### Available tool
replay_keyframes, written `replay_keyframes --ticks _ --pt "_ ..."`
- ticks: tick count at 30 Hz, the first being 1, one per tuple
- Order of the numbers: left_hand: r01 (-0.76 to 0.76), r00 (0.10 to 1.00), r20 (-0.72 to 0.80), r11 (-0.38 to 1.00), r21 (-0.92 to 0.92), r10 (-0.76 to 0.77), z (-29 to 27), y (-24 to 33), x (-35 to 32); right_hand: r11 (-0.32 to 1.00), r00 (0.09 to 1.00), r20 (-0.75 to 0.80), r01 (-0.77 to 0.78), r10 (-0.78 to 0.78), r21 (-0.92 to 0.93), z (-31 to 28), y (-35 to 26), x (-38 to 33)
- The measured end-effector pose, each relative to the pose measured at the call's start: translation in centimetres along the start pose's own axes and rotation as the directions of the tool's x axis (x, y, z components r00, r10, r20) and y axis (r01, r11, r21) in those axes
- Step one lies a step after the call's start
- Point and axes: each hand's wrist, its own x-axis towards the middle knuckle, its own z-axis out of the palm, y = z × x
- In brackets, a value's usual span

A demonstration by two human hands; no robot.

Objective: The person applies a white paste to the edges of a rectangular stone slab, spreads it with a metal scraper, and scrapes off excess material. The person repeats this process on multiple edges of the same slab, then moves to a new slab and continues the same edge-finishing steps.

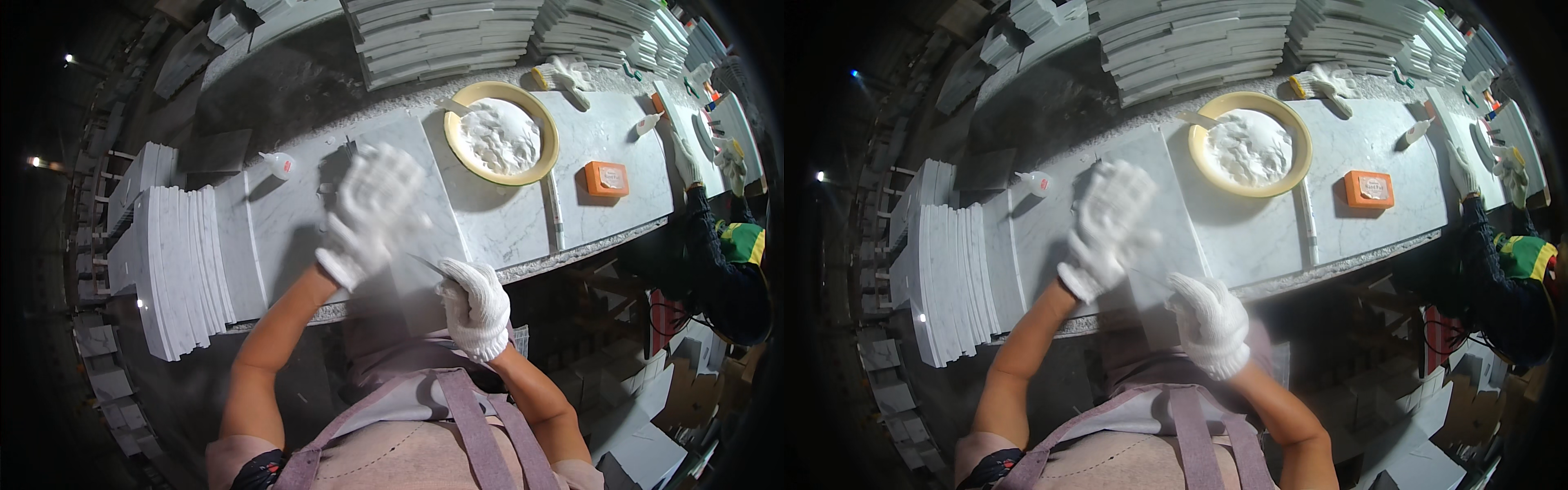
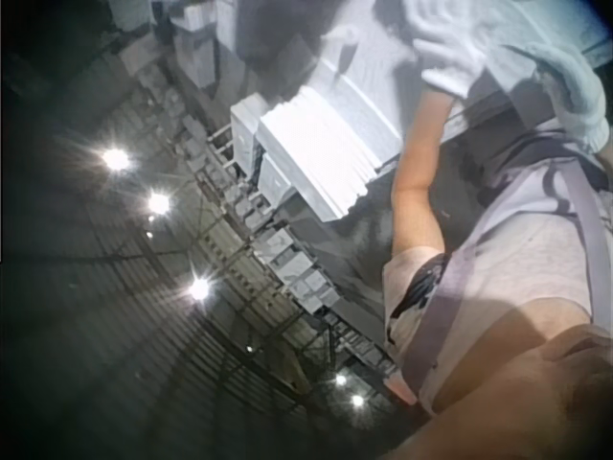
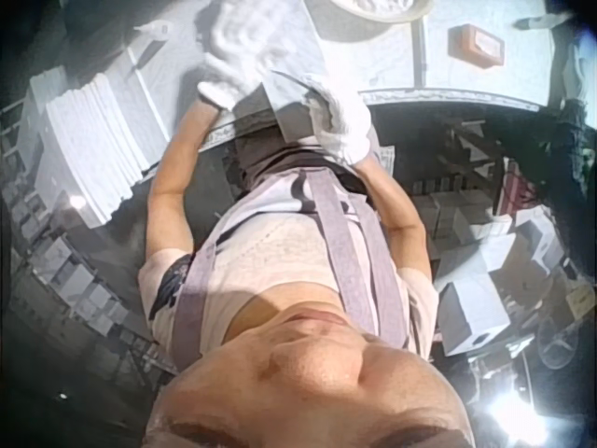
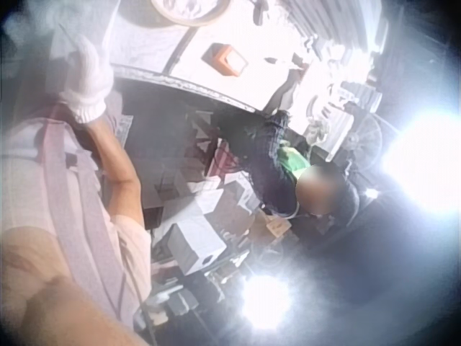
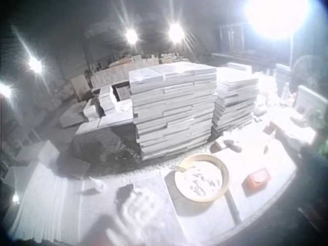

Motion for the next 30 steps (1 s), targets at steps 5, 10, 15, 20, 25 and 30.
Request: replay_keyframes --ticks 5,10,15,20,25,30 --pt "-0.26 0.931 0.264 0.966 0.002 0.25 0.3 1.4 0.3 0.98 0.99 -0.052 -0.122 0.132 0.16 0.1 0.2 -1.0" --pt "0.18 0.955 -0.297 0.762 0.622 0.017 -2.3 -8.4 7.6 0.969 0.981 -0.045 -0.181 0.191 0.169 0.5 0.9 -2.0" --pt "-0.033 0.999 0.012 0.999 0.034 0.032 -0.9 -2.6 3.5 0.953 0.969 -0.079 -0.213 0.234 0.215 0.6 0.8 -2.2" --pt "-0.266 0.883 0.468 0.863 0.43 0.039 0.3 -1.5 5.0 0.962 0.978 -0.059 -0.186 0.201 0.199 0.3 0.6 -1.9" --pt "0.296 0.953 -0.172 0.896 0.33 -0.251 -2.0 -9.1 7.6 0.976 0.985 -0.118 -0.102 0.126 0.192 0.2 -0.3 -1.3" --pt "-0.127 0.991 -0.005 0.965 0.228 0.131 1.8 -5.7 5.7 0.973 0.99 -0.123 -0.045 0.075 0.227 0.4 0.4 -0.6"
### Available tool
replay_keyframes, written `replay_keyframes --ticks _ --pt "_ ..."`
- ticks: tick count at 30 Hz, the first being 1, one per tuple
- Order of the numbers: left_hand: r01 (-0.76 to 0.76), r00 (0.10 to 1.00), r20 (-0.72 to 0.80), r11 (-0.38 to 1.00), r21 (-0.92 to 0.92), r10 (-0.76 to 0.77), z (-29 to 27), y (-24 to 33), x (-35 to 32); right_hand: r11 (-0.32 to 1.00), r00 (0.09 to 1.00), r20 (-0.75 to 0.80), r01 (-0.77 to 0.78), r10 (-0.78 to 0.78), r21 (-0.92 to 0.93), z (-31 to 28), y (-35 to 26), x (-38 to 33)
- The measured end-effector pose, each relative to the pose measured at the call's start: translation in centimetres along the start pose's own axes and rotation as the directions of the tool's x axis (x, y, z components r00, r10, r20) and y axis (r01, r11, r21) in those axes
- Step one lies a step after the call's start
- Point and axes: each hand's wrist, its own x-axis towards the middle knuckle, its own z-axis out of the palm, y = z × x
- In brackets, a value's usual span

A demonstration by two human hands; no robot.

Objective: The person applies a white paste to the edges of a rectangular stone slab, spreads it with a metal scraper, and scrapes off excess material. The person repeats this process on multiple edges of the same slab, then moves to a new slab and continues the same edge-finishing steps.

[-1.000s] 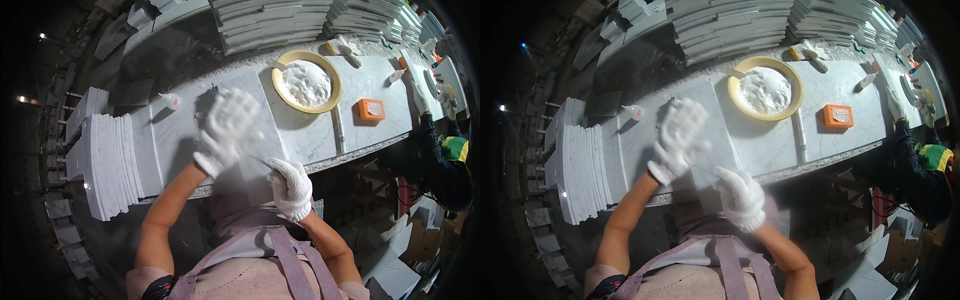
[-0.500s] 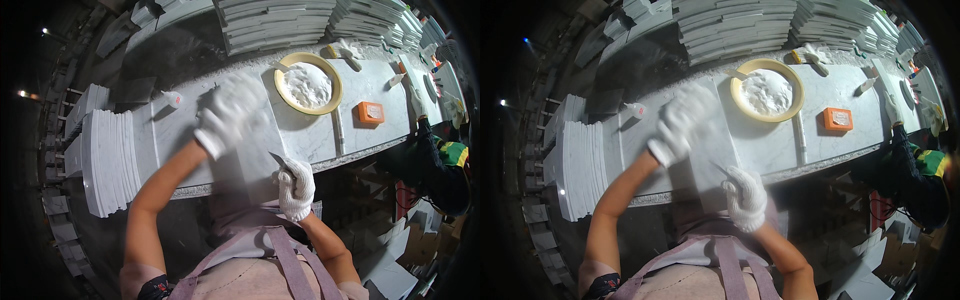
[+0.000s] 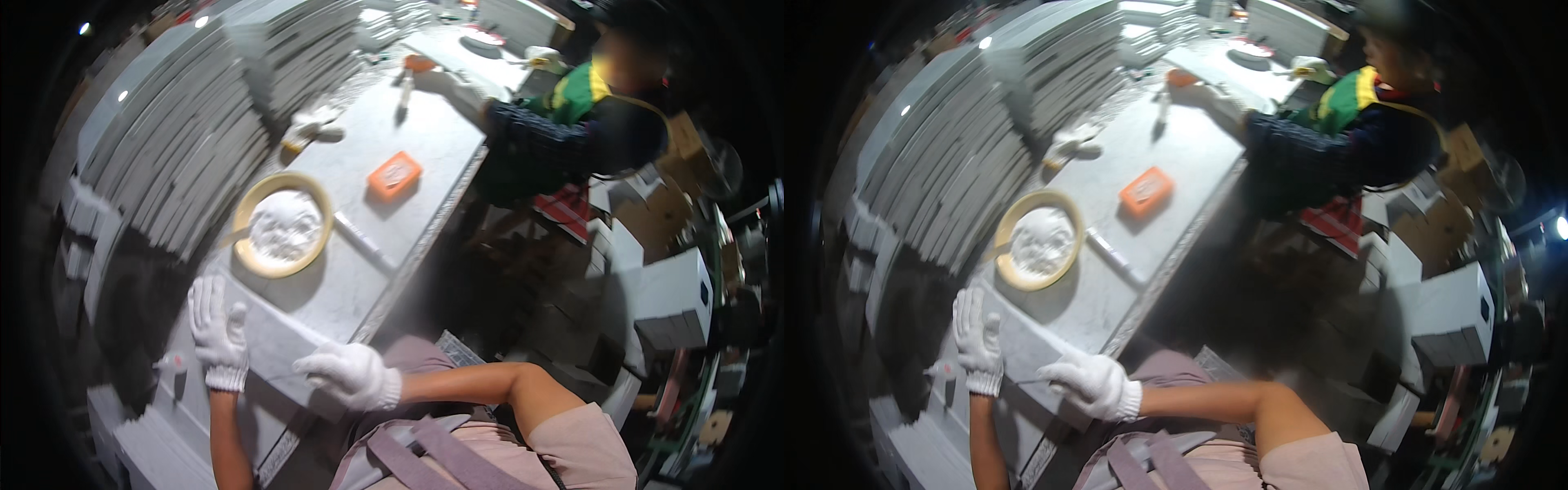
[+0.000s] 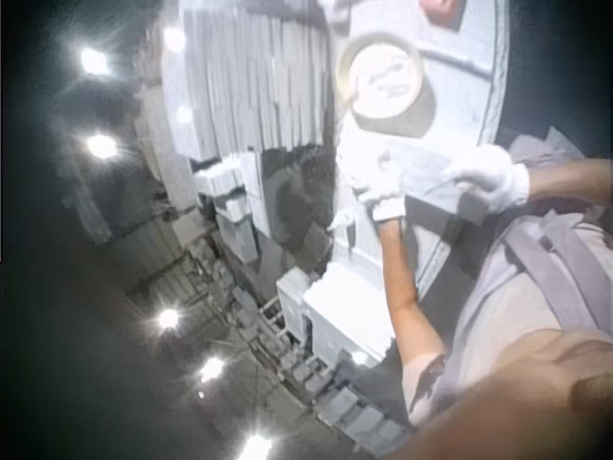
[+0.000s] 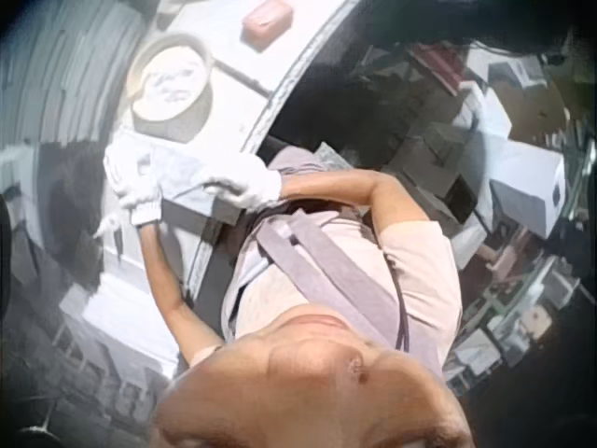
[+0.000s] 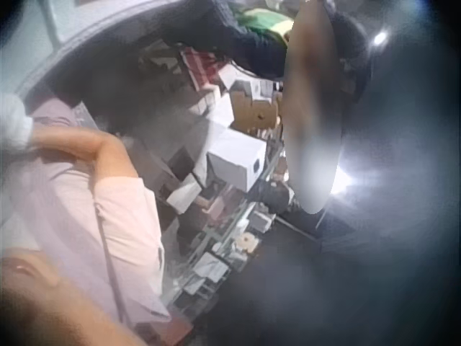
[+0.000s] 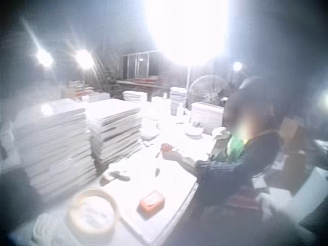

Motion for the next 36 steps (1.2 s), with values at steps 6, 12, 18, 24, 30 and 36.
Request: replay_keyframes --ticks 6,12,18,24,30,36 --pt "0.395 0.917 0.165 0.885 -0.246 -0.363 4.2 -2.9 3.1 1.0 0.999 0.028 -0.021 0.02 0.018 -0.6 0.4 -0.7" --pt "0.567 0.809 0.287 0.811 -0.148 -0.513 5.7 -5.5 5.0 1.0 1.0 0.016 -0.02 0.019 0.024 -0.7 0.4 -0.6" --pt "0.452 0.877 0.183 0.892 0.006 -0.445 5.8 -6.9 5.6 0.999 1.0 0.008 -0.017 0.017 0.029 -0.6 0.5 -0.5" --pt "0.349 0.923 0.075 0.903 0.251 -0.378 5.1 -8.9 5.8 1.0 1.0 0.02 -0.016 0.016 0.012 -0.7 0.5 -0.4" --pt "0.186 0.845 0.296 0.764 0.618 -0.445 2.1 -10.0 6.7 1.0 1.0 0.021 0.002 -0.002 -0.008 -0.8 0.5 -0.4" --pt "0.35 0.885 0.153 0.845 0.404 -0.439 1.1 -8.9 5.8 1.0 0.999 0.036 0.008 -0.008 0.003 -0.6 0.7 -0.5"
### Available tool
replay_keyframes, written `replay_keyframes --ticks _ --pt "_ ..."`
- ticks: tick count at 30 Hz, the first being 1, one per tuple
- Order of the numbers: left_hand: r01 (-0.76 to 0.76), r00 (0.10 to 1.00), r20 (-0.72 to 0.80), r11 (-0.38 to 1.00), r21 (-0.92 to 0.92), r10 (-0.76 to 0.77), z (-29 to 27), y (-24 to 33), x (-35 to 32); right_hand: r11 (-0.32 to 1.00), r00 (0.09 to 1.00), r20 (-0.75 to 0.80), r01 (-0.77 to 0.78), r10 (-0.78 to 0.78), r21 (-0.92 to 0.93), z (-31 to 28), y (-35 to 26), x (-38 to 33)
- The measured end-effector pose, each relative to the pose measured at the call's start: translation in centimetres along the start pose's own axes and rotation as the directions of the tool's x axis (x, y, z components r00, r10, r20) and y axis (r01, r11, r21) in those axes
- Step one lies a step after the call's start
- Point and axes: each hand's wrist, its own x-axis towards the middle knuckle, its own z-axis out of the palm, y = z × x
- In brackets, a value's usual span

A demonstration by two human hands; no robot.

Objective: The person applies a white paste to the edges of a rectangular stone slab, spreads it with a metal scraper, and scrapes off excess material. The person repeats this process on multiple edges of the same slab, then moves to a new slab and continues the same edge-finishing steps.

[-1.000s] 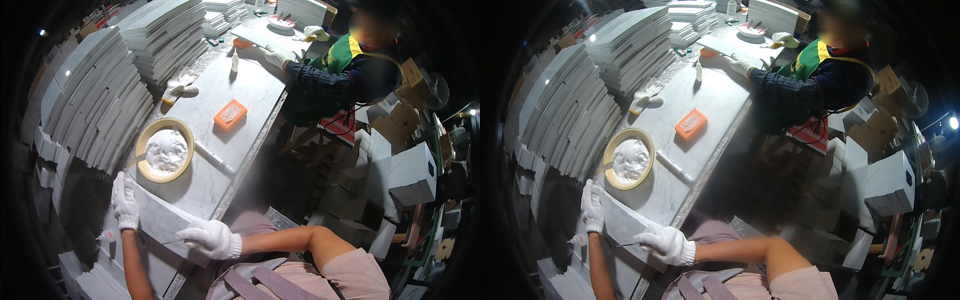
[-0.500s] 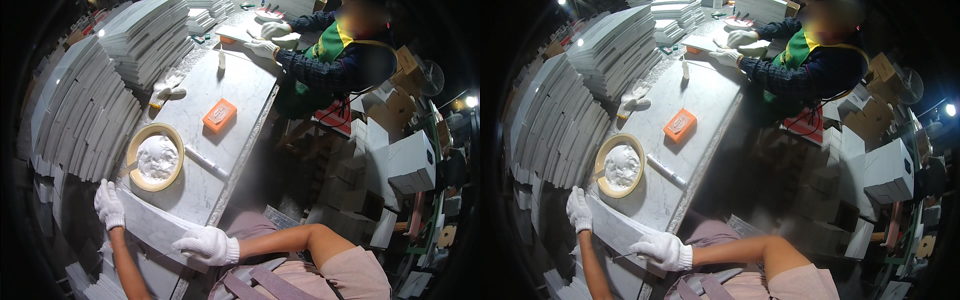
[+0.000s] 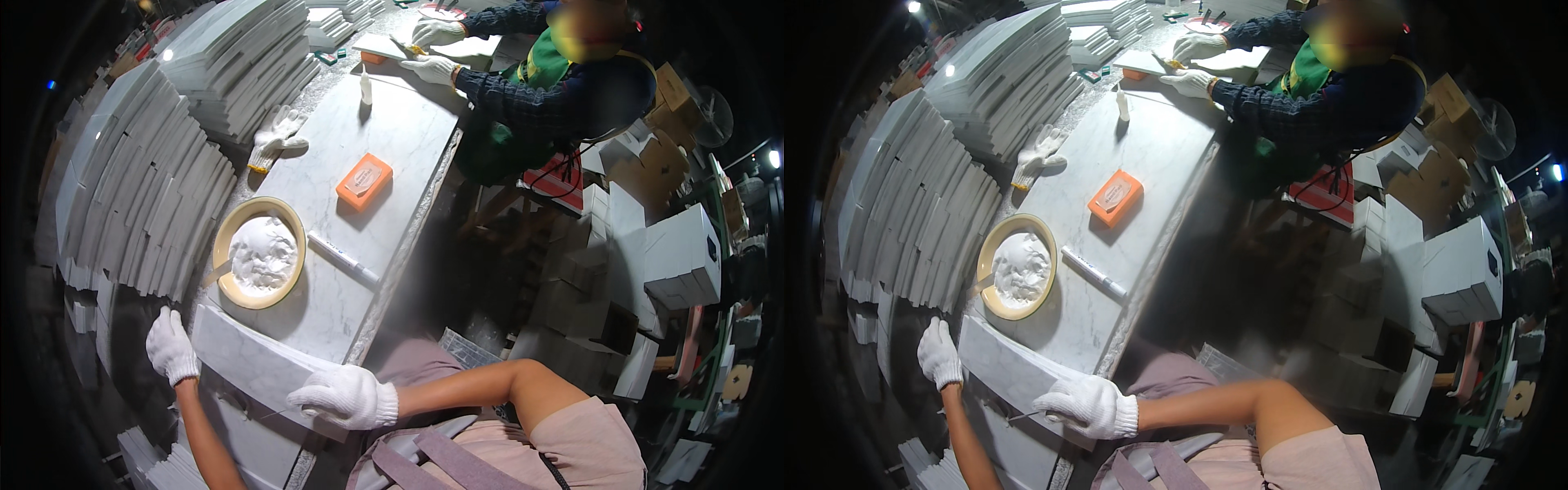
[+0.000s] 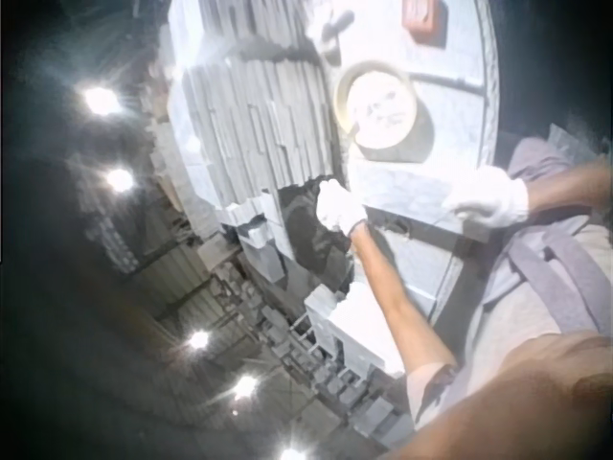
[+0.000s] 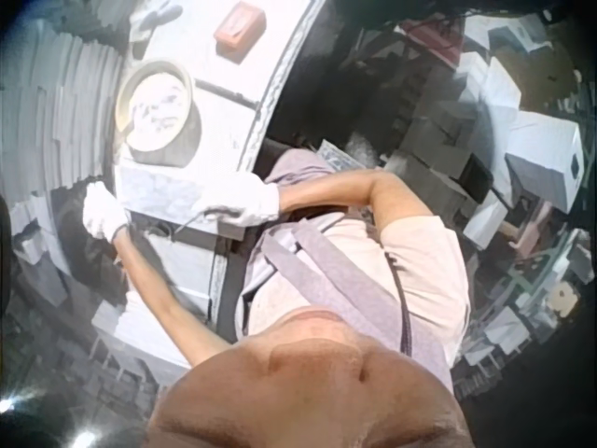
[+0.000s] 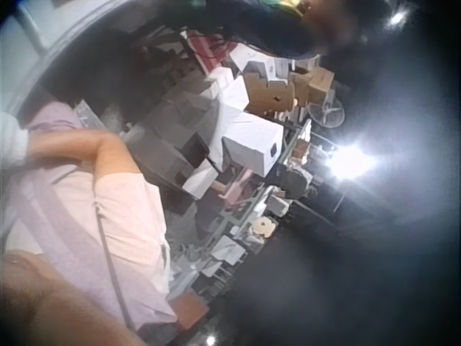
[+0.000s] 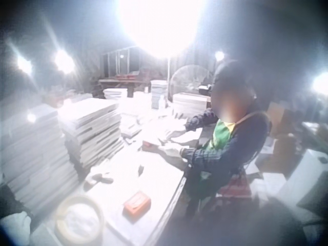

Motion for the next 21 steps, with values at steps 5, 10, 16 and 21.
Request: replay_keyframes --ticks 5,10,16,21 --pt "-0.039 0.999 -0.017 0.983 -0.179 0.036 1.1 1.9 -0.5 0.999 1.0 -0.007 0.008 -0.008 -0.039 0.1 0.0 0.0" --pt "0.044 0.999 0.034 0.963 -0.265 -0.036 1.9 2.4 -0.2 0.999 1.0 -0.01 0.005 -0.005 -0.035 0.0 -0.1 0.1" --pt "0.144 0.988 0.097 0.941 -0.306 -0.12 2.0 2.0 -0.3 0.998 0.999 -0.035 0.016 -0.018 -0.055 -0.1 -0.5 0.2" --pt "0.15 0.989 0.038 0.947 -0.284 -0.145 2.3 1.8 -0.8 0.998 0.998 -0.051 0.025 -0.028 -0.06 0.1 -0.5 0.1"
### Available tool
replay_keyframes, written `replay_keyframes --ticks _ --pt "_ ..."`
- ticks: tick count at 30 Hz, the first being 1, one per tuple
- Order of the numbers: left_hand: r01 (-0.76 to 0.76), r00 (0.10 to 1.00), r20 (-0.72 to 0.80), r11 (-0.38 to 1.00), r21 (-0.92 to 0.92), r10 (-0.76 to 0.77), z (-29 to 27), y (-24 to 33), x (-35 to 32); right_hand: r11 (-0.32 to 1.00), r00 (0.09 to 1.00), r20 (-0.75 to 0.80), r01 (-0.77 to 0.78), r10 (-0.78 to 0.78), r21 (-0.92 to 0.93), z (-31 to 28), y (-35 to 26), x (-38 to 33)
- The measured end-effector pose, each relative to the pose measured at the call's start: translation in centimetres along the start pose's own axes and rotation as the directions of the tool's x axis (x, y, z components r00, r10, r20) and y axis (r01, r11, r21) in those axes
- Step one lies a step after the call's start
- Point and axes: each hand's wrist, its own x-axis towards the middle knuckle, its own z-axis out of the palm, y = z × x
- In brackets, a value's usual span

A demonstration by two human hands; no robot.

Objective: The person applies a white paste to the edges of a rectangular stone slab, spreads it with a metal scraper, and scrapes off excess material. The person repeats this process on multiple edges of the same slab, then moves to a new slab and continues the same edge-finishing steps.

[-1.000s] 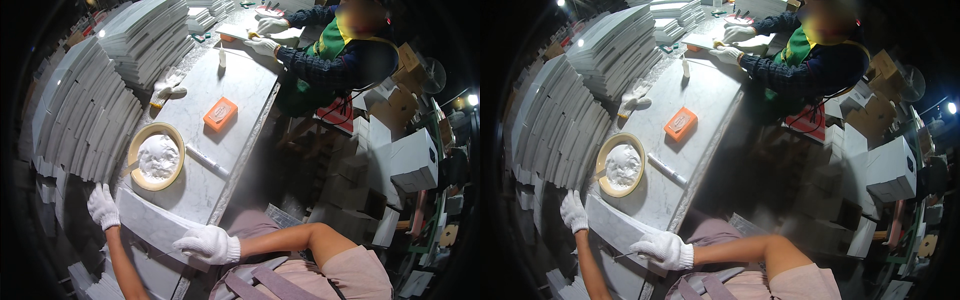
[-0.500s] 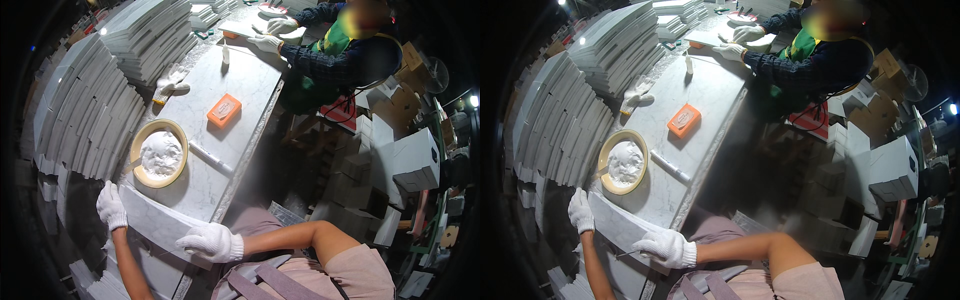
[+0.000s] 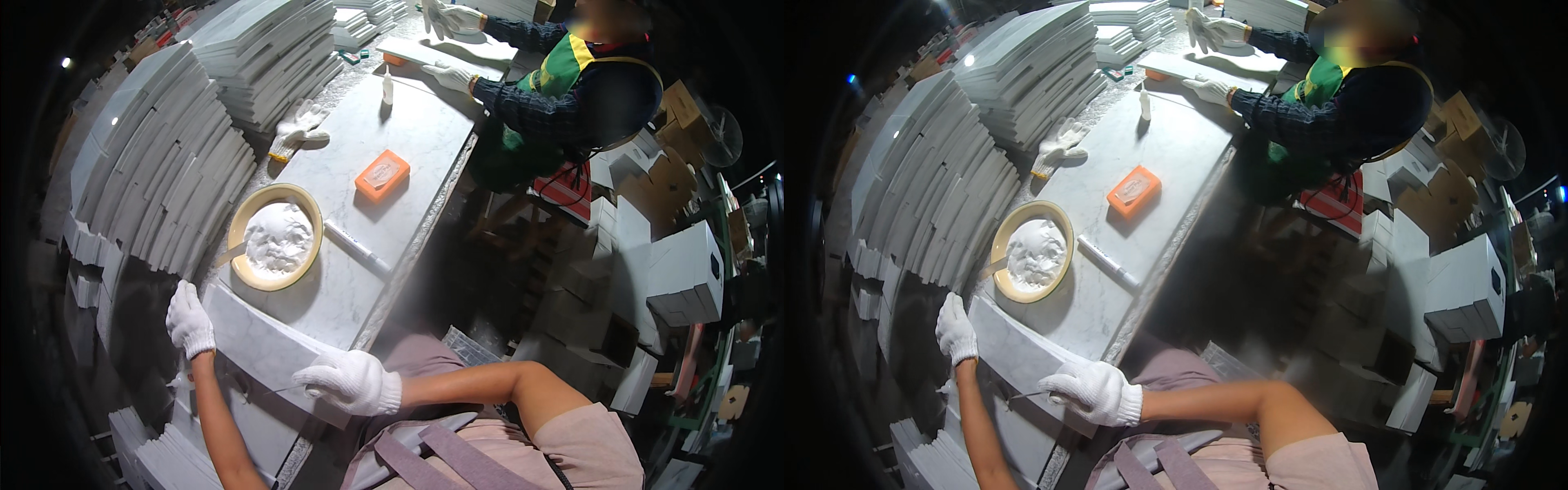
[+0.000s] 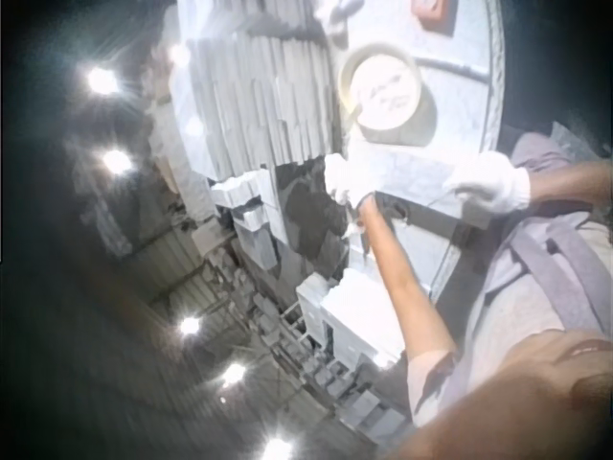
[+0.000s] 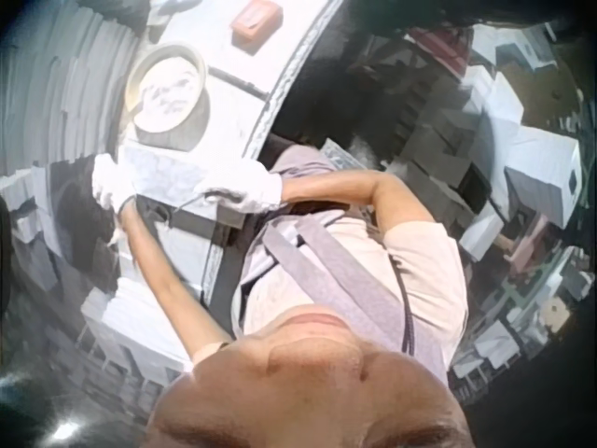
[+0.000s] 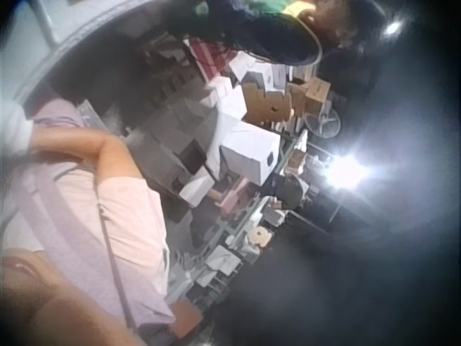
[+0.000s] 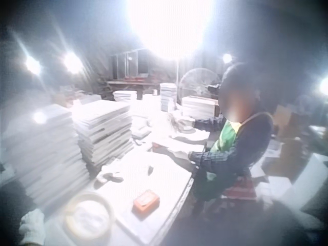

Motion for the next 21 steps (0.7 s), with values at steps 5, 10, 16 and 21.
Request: replay_keyframes --ticks 5,10,16,21 --pt "-0.093 0.979 -0.171 0.991 0.097 0.109 0.8 -1.2 -1.4 1.0 1.0 -0.008 0.006 -0.006 -0.005 0.4 0.4 -0.2" --pt "-0.209 0.93 -0.264 0.959 0.192 0.255 0.2 -1.5 -4.5 0.998 0.998 0.014 -0.056 0.056 -0.013 0.7 0.2 -0.5" --pt "-0.359 0.879 -0.309 0.93 0.077 0.365 -3.3 0.8 -13.2 0.999 0.999 -0.026 -0.041 0.04 -0.024 0.3 -0.4 -0.4" --pt "-0.541 0.831 -0.196 0.838 -0.069 0.521 -6.0 4.0 -20.3 0.999 0.991 -0.129 -0.035 0.038 0.024 0.2 -0.8 0.0"
